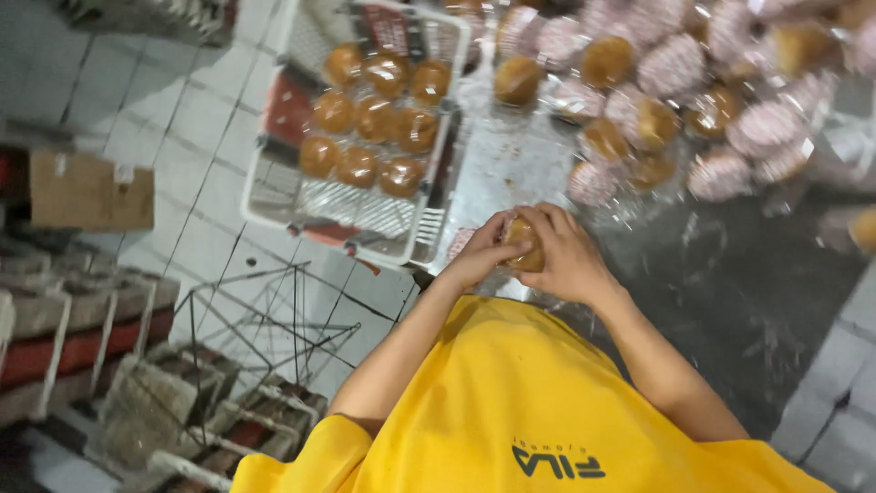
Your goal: The person is picking up donuts from a table, placing each one into a plastic bag, and then neatly arranging the bagged donuts into a plastic crate.
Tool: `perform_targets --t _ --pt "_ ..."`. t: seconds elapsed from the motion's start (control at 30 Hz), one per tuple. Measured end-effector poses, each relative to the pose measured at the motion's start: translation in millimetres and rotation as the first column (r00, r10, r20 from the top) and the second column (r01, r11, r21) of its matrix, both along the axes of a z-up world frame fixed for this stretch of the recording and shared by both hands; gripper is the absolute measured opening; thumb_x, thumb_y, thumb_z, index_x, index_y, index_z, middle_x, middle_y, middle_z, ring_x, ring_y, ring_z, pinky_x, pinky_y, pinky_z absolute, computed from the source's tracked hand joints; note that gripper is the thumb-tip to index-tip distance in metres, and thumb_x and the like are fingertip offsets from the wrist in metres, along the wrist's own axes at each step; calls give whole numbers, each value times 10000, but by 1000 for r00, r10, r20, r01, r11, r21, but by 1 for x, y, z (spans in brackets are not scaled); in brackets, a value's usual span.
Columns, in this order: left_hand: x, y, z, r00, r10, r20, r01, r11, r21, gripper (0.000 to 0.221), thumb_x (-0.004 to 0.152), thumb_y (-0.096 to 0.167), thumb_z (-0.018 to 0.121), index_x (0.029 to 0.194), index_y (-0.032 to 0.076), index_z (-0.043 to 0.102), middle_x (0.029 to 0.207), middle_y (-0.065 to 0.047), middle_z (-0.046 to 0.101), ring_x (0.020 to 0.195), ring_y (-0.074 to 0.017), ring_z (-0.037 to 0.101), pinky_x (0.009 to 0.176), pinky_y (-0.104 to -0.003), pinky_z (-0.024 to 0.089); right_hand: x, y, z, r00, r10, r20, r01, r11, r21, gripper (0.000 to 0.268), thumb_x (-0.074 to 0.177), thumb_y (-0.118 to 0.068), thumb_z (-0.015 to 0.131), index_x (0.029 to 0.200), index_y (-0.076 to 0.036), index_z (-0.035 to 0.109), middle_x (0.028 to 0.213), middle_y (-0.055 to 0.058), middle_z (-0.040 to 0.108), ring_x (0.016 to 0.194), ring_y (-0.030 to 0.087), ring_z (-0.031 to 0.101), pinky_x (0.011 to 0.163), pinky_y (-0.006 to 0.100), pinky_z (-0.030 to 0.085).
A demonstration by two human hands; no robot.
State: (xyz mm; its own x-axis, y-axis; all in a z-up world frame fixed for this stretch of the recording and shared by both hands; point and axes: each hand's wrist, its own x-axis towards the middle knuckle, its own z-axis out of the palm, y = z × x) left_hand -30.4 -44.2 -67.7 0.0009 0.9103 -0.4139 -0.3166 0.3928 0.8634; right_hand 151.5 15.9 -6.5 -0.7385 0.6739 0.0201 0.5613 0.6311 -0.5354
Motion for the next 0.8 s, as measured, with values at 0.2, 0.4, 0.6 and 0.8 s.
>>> perform_targets --t 0.2,0.4,0.6,0.8 --pt "-138 -43 -34 769 265 -582 -286 957 58 158 941 245 667 890 128 760 760 -96 711 784 -191 634 747 -371 505 -96 31 -21 831 -404 -383 -150 501 -852 937 702 -112 883 1511 -128 410 1381 123 512 1225 241 541 1011 405 485" --pt "-209 -64 -21 -62 -267 -962 145 951 -274 385 1004 95 467 1342 133 648 1142 -240 726 1134 -433 682 891 -582 534 -302 35 -38 955 -117 -272 -151 598 -787 754 819 -464 804 1428 -189 454 1411 175 478 1368 335 429 1148 437 356" --pt "-215 -61 -28 -267 -615 -742 462 594 -659 325 921 138 488 1003 77 797 1047 -191 768 1024 -387 714 896 -589 489 -469 -9 -70 898 326 295 -204 904 -377 861 745 -481 826 1382 -52 439 1424 290 470 1280 524 544 1060 607 475" --pt "-241 -45 -31 -75 -692 -718 499 597 -628 560 998 526 308 1359 189 572 1453 -72 536 1385 -316 442 1095 -521 296 -491 -22 -162 929 198 313 -308 882 356 776 622 -594 816 1155 -104 538 1112 108 494 1074 313 534 839 393 504"
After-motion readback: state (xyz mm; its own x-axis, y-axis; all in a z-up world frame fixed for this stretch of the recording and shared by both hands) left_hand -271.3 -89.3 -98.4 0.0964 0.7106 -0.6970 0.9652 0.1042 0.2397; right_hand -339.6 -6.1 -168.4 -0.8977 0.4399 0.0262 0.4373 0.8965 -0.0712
